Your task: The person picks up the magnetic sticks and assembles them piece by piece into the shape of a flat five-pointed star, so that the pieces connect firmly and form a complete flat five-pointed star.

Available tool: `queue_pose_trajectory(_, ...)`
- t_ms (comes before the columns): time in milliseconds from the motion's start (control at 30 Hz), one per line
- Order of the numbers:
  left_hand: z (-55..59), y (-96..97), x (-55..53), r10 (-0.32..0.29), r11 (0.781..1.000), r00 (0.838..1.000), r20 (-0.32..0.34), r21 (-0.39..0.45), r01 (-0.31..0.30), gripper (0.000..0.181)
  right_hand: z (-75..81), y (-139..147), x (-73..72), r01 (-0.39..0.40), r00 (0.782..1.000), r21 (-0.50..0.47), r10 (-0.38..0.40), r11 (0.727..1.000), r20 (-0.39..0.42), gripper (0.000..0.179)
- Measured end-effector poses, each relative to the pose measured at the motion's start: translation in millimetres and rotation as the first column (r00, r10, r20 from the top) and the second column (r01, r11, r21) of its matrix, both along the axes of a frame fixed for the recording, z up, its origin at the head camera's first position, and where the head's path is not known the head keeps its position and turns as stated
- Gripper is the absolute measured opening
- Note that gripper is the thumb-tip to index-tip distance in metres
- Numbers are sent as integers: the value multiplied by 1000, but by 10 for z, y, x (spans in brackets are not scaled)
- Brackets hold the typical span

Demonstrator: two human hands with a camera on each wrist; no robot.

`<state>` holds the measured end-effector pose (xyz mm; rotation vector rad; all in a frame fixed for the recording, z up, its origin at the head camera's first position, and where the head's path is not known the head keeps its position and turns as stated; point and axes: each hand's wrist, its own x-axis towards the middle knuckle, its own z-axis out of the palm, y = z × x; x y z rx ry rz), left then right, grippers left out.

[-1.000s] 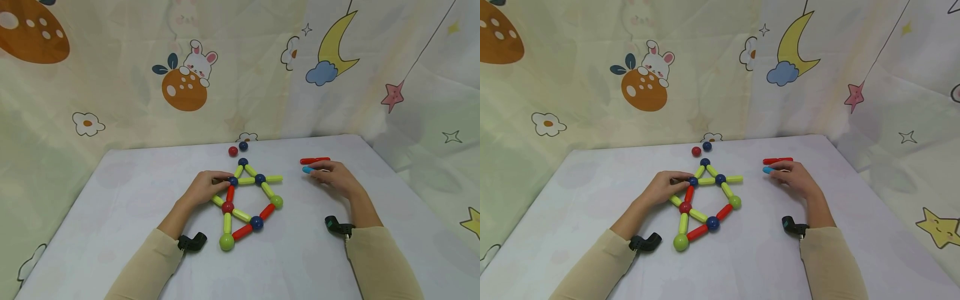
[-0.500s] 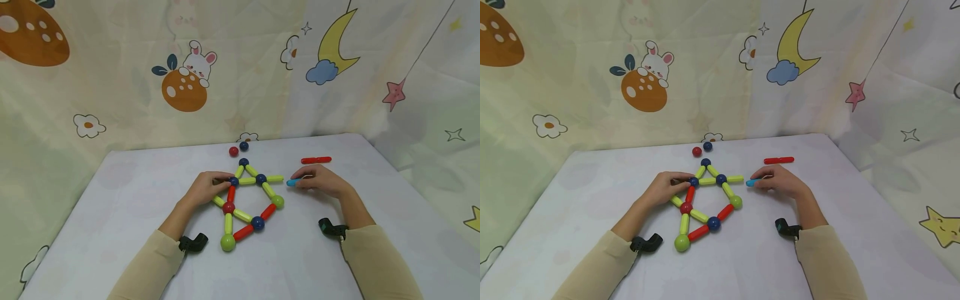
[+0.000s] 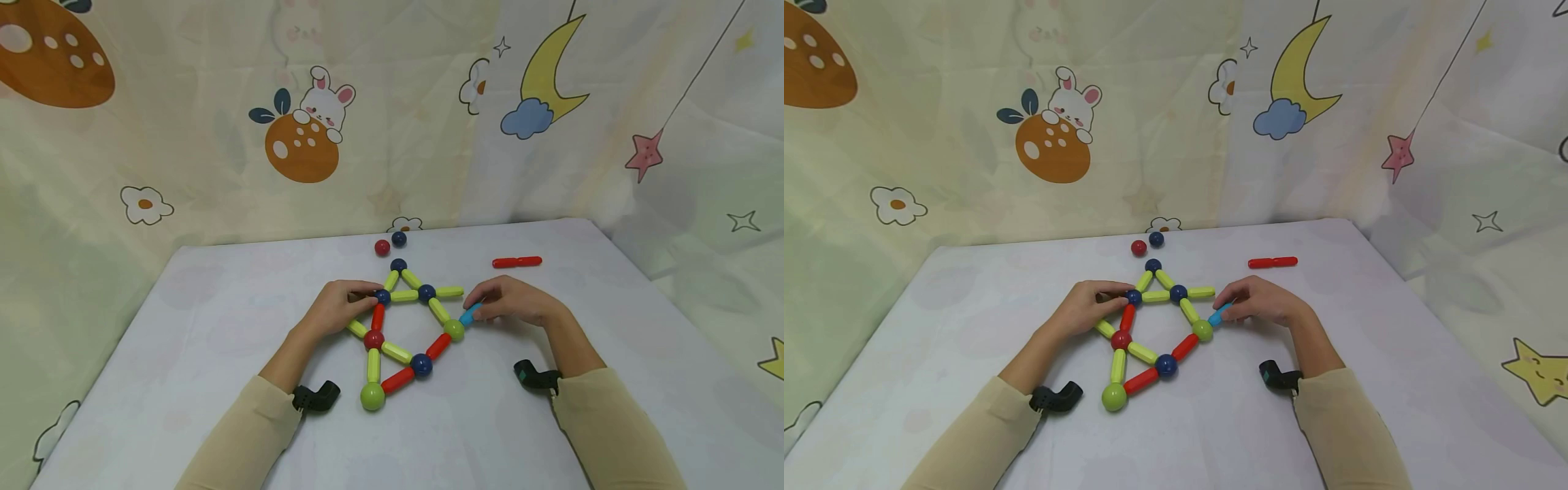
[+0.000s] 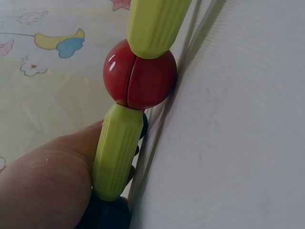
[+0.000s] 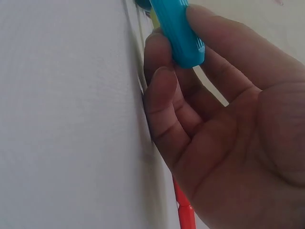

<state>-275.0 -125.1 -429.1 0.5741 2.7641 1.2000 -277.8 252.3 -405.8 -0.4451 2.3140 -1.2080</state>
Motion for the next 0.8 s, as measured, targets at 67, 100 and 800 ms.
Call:
queue_pose_trajectory(67, 1, 2, 3, 1, 1000, 1000, 1, -2, -1, 31, -2, -1, 2, 11, 1000, -4, -11, 1000, 7, 29)
queue_pose_trajectory(100, 2, 3, 4, 2, 1000, 1000, 1, -4, -2, 31, -2, -1, 2, 17, 1000, -6, -17, 1000, 10, 30)
queue_pose_trajectory(800, -9, 13, 0, -3, 1000, 1000, -11, -1, 3, 31, -34, -67, -18, 159, 987, -64, -158, 985, 19, 31)
